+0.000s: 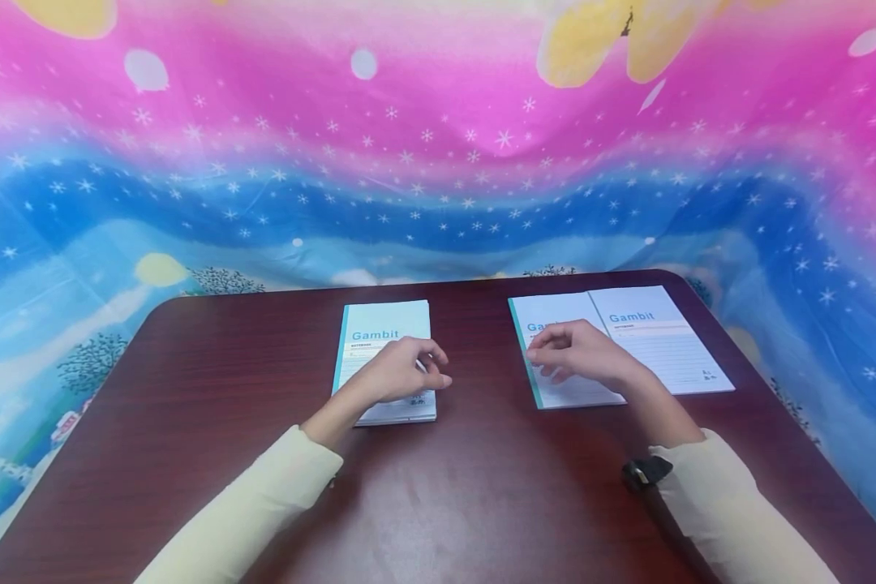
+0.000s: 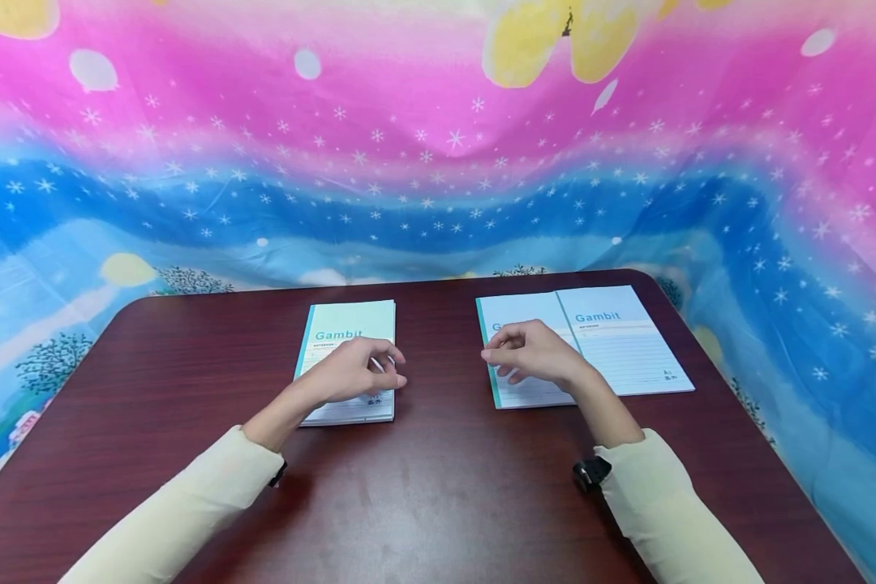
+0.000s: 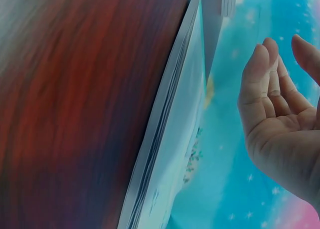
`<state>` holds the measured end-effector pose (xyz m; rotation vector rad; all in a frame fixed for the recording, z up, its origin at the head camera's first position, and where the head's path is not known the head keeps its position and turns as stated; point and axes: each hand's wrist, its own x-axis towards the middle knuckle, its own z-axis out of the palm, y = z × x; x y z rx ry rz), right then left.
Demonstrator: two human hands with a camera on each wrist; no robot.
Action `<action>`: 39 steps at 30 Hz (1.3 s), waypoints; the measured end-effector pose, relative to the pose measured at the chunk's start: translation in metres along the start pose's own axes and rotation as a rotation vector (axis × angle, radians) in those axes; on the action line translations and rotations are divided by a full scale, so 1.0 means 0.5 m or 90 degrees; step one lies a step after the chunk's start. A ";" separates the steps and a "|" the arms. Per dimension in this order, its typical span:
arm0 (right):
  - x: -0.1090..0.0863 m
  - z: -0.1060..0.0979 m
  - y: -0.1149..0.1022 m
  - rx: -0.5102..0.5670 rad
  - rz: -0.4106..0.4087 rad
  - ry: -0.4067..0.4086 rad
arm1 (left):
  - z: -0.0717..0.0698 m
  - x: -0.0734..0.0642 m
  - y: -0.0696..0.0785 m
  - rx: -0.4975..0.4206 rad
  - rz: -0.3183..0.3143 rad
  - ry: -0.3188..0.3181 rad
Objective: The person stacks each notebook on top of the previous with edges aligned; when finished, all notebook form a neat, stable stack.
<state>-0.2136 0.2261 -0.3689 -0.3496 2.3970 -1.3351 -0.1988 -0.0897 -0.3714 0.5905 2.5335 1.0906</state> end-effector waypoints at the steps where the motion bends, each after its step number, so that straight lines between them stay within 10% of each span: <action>1: -0.002 -0.004 0.004 -0.002 0.005 0.005 | 0.003 0.003 0.004 0.001 0.007 -0.002; 39: -0.072 -0.129 0.104 -0.084 0.059 0.062 | 0.108 0.123 0.115 -0.030 -0.002 -0.050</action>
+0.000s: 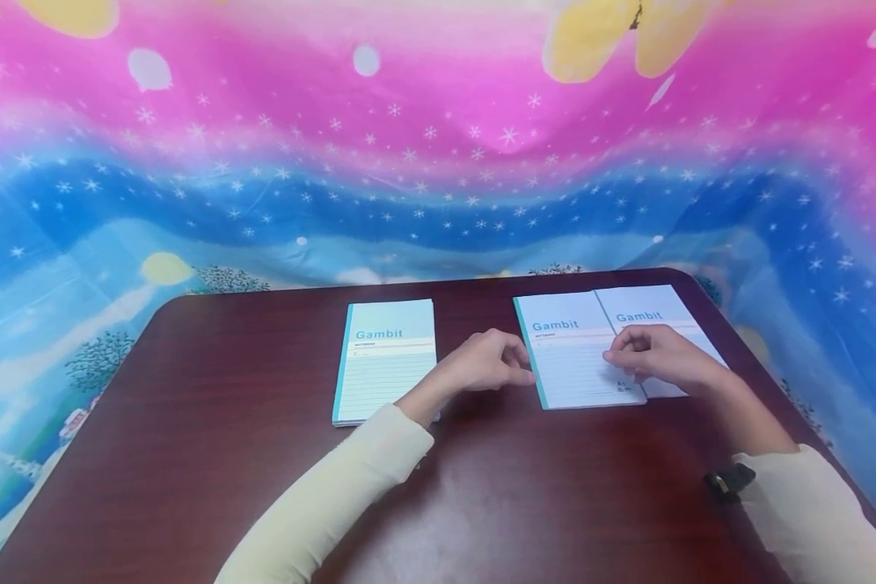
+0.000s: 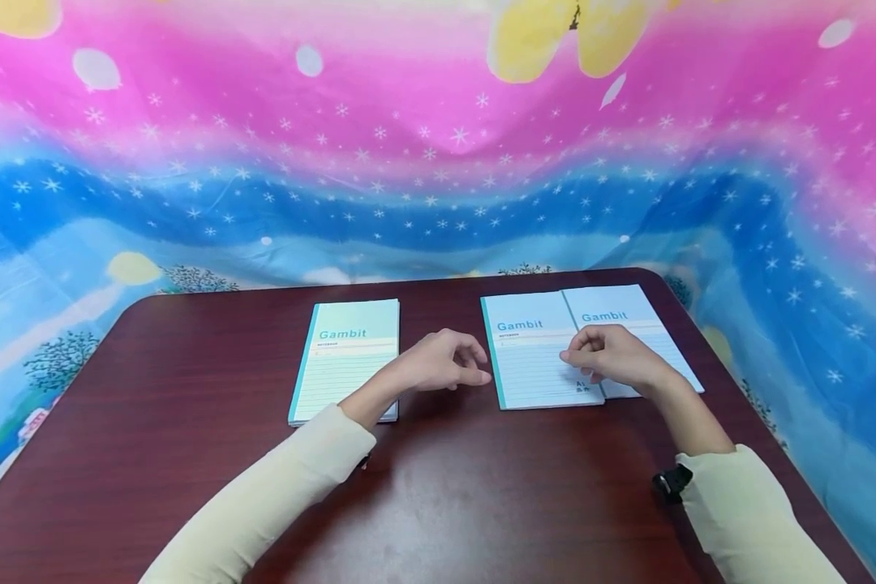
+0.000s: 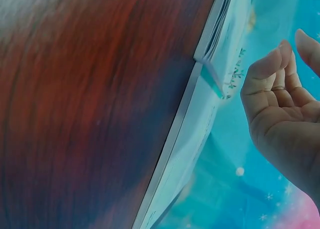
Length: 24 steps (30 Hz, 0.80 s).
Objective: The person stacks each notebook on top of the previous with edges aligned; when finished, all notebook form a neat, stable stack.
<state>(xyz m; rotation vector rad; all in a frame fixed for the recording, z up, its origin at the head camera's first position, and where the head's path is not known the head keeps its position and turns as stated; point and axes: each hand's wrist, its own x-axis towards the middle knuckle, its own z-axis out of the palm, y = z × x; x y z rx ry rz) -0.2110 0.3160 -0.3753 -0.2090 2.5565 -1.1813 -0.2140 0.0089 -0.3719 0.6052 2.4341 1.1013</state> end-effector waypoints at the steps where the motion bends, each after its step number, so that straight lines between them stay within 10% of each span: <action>1: -0.001 -0.002 0.002 -0.004 0.002 -0.001 | 0.004 0.004 0.002 -0.005 0.001 -0.004; 24: 0.022 0.011 0.027 0.044 0.002 -0.084 | 0.063 0.084 0.011 0.148 -0.027 -0.033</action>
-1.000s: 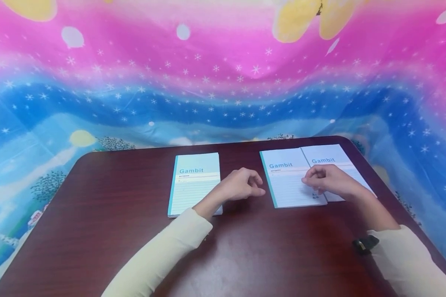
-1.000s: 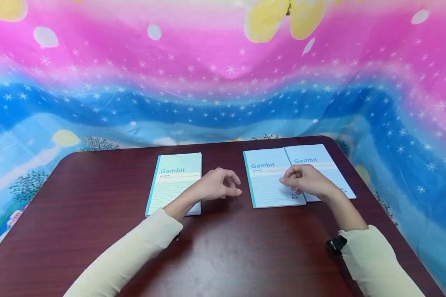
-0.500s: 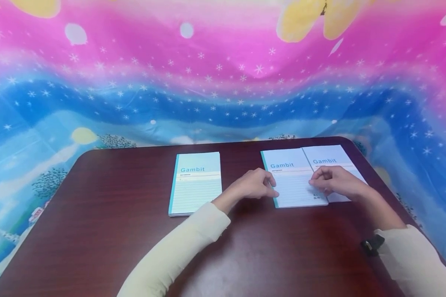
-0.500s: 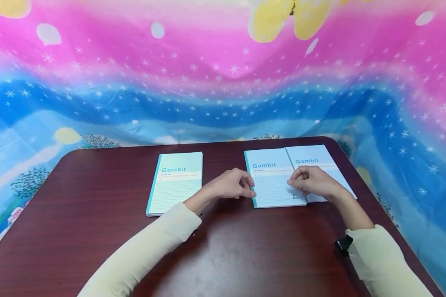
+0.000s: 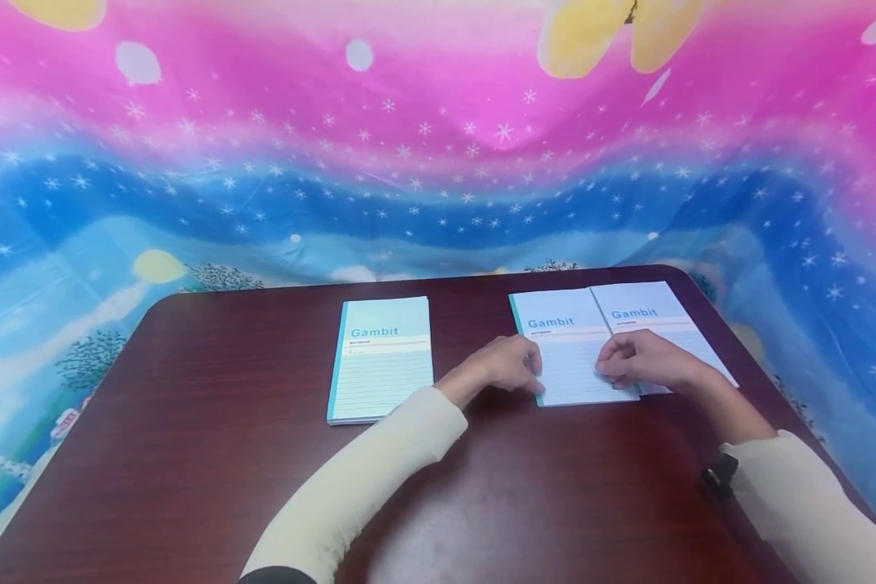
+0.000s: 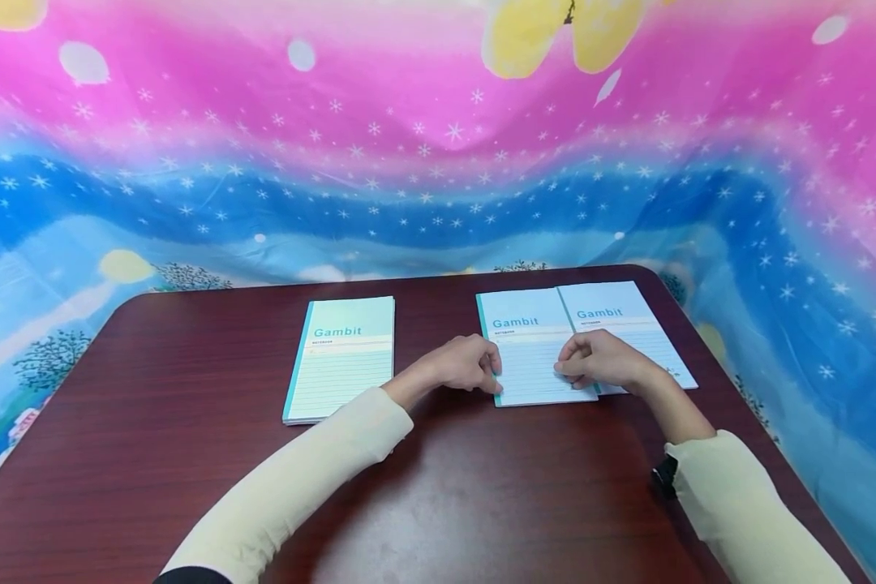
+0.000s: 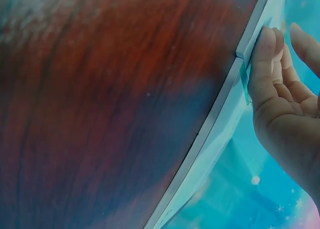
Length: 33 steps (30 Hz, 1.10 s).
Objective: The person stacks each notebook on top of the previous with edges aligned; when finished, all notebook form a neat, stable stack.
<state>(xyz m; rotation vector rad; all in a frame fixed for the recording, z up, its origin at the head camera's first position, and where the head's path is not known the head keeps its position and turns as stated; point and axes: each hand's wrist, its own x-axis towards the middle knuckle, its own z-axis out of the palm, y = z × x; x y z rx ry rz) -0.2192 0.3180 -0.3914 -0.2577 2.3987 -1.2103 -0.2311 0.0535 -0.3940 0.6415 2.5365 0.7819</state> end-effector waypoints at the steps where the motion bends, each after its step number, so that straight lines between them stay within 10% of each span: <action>1: 0.001 0.001 0.000 -0.001 0.002 0.000 | 0.001 0.001 0.000 0.005 0.002 0.000; 26: -0.027 0.011 0.008 0.011 0.003 -0.019 | 0.018 -0.031 0.018 0.058 0.014 -0.011; 33: -0.054 -0.012 0.025 0.075 0.035 -0.012 | 0.015 -0.041 -0.002 -0.094 -0.030 0.015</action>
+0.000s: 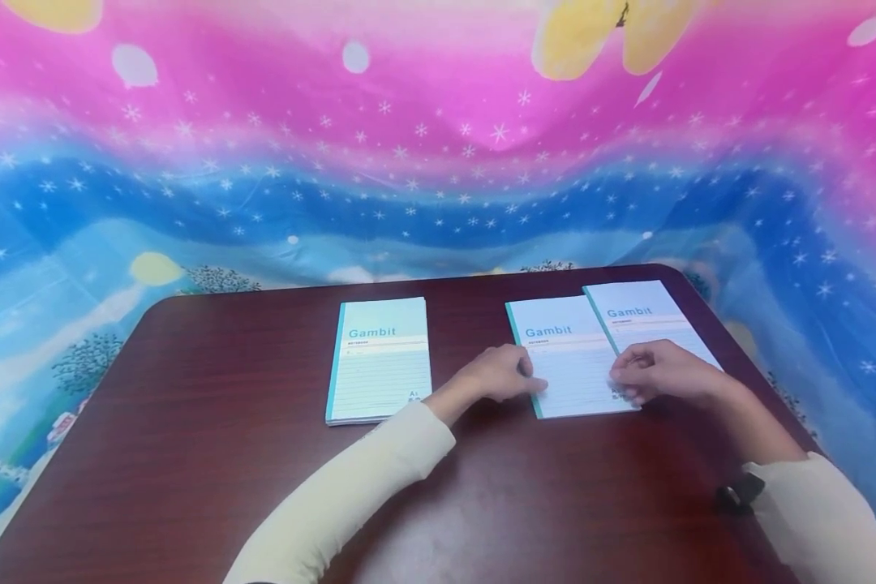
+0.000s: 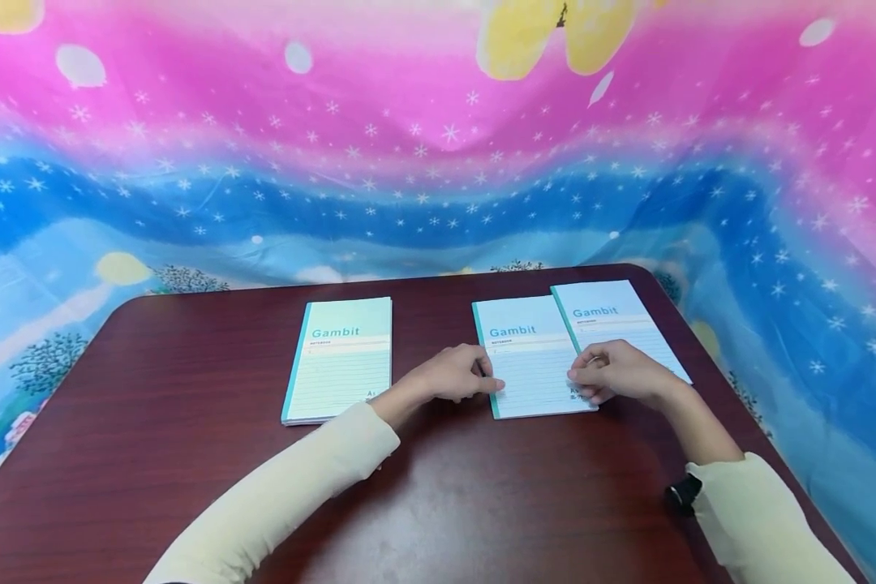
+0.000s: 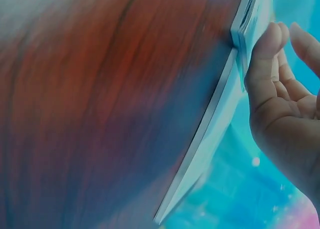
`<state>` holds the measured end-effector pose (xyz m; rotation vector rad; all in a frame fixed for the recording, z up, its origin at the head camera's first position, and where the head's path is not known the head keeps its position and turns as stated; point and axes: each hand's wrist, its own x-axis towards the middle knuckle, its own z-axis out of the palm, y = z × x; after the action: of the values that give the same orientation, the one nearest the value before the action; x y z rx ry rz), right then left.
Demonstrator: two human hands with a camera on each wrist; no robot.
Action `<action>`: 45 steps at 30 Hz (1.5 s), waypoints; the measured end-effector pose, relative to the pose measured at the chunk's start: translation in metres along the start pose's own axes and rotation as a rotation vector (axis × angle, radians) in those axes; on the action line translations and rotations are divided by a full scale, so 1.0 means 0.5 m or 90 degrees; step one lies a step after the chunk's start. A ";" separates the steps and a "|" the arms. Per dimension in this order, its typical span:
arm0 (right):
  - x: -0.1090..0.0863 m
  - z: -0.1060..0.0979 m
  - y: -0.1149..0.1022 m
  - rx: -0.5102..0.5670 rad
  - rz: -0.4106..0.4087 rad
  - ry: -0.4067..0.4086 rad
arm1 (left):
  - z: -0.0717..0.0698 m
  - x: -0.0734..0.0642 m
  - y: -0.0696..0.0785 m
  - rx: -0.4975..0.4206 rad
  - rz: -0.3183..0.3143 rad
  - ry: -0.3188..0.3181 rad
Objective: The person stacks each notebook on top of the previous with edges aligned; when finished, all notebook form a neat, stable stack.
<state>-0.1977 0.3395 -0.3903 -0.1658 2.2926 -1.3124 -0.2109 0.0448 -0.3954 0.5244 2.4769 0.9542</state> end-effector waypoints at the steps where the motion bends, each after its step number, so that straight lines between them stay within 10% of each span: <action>1: -0.005 -0.004 0.002 -0.002 0.004 0.004 | -0.002 -0.003 -0.005 -0.038 -0.007 0.002; 11: -0.036 -0.026 0.019 0.008 0.043 0.002 | -0.013 -0.027 -0.014 -0.293 -0.080 -0.009; 37: -0.025 -0.020 0.012 -0.027 0.046 -0.003 | -0.017 -0.028 -0.033 -0.630 -0.118 -0.015; 45: -0.029 -0.018 0.016 -0.037 0.046 0.000 | -0.008 -0.021 -0.032 -0.653 -0.129 -0.011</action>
<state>-0.1884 0.3556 -0.3878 -0.1002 2.3157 -1.2112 -0.2071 0.0264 -0.4013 -0.0667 1.6352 1.8742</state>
